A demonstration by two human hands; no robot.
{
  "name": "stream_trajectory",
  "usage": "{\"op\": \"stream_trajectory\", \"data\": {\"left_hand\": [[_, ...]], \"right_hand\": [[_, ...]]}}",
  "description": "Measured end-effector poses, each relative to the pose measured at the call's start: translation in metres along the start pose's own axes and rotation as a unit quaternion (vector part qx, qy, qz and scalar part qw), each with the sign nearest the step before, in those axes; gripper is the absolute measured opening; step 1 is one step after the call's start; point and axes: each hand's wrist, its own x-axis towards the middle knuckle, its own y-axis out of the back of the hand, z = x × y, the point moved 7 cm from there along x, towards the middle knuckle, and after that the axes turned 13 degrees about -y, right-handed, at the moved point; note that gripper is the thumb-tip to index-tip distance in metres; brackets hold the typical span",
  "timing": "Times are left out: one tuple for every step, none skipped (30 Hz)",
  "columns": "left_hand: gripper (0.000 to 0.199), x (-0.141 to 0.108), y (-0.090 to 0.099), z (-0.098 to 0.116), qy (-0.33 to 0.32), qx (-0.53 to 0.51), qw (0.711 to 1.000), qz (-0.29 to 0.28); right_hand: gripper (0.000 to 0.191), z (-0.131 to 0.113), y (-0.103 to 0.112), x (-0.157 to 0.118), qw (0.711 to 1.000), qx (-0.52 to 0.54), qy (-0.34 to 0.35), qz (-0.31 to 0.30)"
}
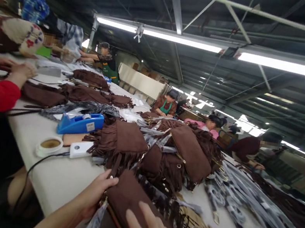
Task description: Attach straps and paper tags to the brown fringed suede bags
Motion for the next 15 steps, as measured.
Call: {"op": "stream_trajectory", "data": {"left_hand": [[0.052, 0.001, 0.000, -0.002, -0.008, 0.008, 1.000, -0.006], [0.053, 0.003, 0.000, -0.004, -0.017, 0.017, 1.000, -0.012], [0.054, 0.005, 0.000, -0.006, -0.023, 0.025, 0.999, -0.018], [0.055, 0.007, 0.000, -0.008, -0.027, 0.033, 0.999, -0.024], [0.057, 0.008, 0.000, -0.010, -0.025, 0.036, 0.999, -0.027], [0.059, 0.008, 0.001, -0.012, -0.019, 0.034, 0.999, -0.027], [0.060, 0.007, 0.002, -0.014, -0.013, 0.027, 0.999, -0.025], [0.059, 0.006, 0.002, -0.015, -0.007, 0.018, 1.000, -0.021], [0.058, 0.004, 0.003, -0.016, -0.003, 0.010, 1.000, -0.012], [0.056, 0.003, 0.003, -0.016, 0.001, 0.003, 1.000, -0.001], [0.053, 0.001, 0.003, -0.016, 0.004, 0.000, 1.000, 0.011], [0.051, 0.000, 0.002, -0.017, 0.006, 0.000, 1.000, 0.020], [0.048, -0.001, 0.000, -0.017, 0.009, -0.001, 1.000, 0.027], [0.045, 0.000, -0.001, -0.018, 0.011, -0.003, 0.999, 0.032], [0.043, 0.001, -0.002, -0.018, 0.014, -0.004, 0.999, 0.036]], "right_hand": [[0.032, -0.014, 0.003, 0.012, 1.000, 0.004, 0.022, 0.011], [0.031, -0.029, 0.006, 0.023, 0.998, 0.022, 0.058, 0.017], [0.025, -0.041, 0.005, 0.034, 0.997, 0.031, 0.072, 0.008], [0.018, -0.053, 0.005, 0.042, 0.994, 0.050, 0.099, 0.010], [0.011, -0.062, 0.003, 0.047, 0.990, 0.067, 0.124, -0.004], [0.010, -0.069, 0.000, 0.049, 0.986, 0.083, 0.144, -0.019], [0.017, -0.074, -0.003, 0.049, 0.981, 0.100, 0.162, -0.034], [0.023, -0.075, -0.006, 0.046, 0.977, 0.115, 0.174, -0.050], [0.027, -0.074, -0.008, 0.043, 0.974, 0.129, 0.177, -0.058], [0.030, -0.071, -0.009, 0.040, 0.974, 0.139, 0.171, -0.060], [0.031, -0.065, -0.010, 0.037, 0.974, 0.150, 0.158, -0.060], [0.031, -0.059, -0.010, 0.035, 0.974, 0.167, 0.142, -0.062], [0.030, -0.052, -0.011, 0.033, 0.971, 0.196, 0.121, -0.068], [0.030, -0.044, -0.012, 0.031, 0.965, 0.233, 0.094, -0.081], [0.030, -0.036, -0.014, 0.028, 0.954, 0.274, 0.066, -0.102]]}}
